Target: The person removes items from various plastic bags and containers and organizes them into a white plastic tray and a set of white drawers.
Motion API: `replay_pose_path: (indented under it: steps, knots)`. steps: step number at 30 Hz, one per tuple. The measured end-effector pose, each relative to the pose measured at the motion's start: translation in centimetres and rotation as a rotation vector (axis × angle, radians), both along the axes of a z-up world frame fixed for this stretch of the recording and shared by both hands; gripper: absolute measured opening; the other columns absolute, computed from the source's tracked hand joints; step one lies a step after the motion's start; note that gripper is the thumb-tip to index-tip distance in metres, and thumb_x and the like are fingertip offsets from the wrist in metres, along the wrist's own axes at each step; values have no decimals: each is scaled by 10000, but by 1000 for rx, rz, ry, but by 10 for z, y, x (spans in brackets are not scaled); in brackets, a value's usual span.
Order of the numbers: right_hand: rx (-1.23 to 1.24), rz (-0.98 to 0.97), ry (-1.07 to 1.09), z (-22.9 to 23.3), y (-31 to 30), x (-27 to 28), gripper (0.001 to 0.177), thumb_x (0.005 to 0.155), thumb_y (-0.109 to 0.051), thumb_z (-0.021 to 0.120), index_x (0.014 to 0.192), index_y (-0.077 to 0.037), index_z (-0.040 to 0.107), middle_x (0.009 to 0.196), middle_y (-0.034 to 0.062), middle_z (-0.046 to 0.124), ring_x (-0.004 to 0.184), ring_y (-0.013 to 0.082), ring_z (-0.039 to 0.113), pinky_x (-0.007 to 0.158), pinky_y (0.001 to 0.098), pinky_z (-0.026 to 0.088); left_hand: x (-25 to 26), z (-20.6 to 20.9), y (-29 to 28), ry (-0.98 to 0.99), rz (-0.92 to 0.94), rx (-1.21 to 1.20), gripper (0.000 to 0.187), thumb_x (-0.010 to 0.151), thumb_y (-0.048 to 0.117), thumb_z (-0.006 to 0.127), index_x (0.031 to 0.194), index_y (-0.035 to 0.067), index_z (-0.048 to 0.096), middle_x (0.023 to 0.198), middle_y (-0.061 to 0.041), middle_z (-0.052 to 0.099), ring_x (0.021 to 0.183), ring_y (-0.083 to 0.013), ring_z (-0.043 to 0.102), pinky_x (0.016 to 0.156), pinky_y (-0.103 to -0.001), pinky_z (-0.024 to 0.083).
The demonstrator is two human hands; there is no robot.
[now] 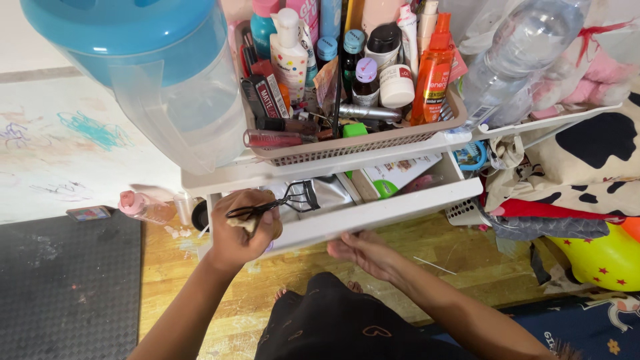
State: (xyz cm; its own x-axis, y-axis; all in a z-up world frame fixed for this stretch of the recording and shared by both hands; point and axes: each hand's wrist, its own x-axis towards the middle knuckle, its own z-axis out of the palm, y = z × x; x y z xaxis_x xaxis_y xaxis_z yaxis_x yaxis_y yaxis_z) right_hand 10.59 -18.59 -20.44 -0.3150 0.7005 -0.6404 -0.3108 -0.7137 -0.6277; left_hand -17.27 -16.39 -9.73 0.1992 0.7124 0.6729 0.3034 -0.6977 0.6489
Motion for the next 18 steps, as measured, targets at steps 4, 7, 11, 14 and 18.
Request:
replay_pose_path:
  steps: [4,7,11,14,18]
  knots:
    - [-70,-128,6,15,35,-25,467,969,-179,558,1287,163,552,1151,256,716,1085,296,745,837,272,575,3,21,-15,-95,-72,-6,67,870,45,587,930,29,613,778,-35,694,636,-154,667,613,-296,540]
    - [8,-109,9,2,66,-27,520,995,-248,556,1277,190,560,1163,268,695,1083,300,733,876,284,567,2,22,-24,-91,-93,-59,21,868,29,595,886,29,606,762,-51,692,610,-146,659,580,-296,528]
    - [93,-97,59,-41,81,-13,468,989,-127,602,1332,151,447,1240,253,644,1131,295,702,950,308,552,-4,3,-32,-181,-95,-273,23,864,15,588,854,4,606,701,-66,679,550,-126,642,533,-287,517]
    - [-50,-132,3,-102,70,3,367,944,-25,579,1277,70,458,1195,225,643,1072,285,694,961,344,549,-9,-18,-34,-285,-40,-373,76,876,15,562,927,-24,603,746,-81,679,644,-134,634,610,-293,531]
    - [-200,-309,311,-225,88,8,200,917,67,539,1113,65,500,1064,203,622,930,287,663,990,429,557,-3,-44,-33,-579,-55,-417,94,945,15,535,1019,-37,561,831,-104,665,819,-156,649,801,-323,565]
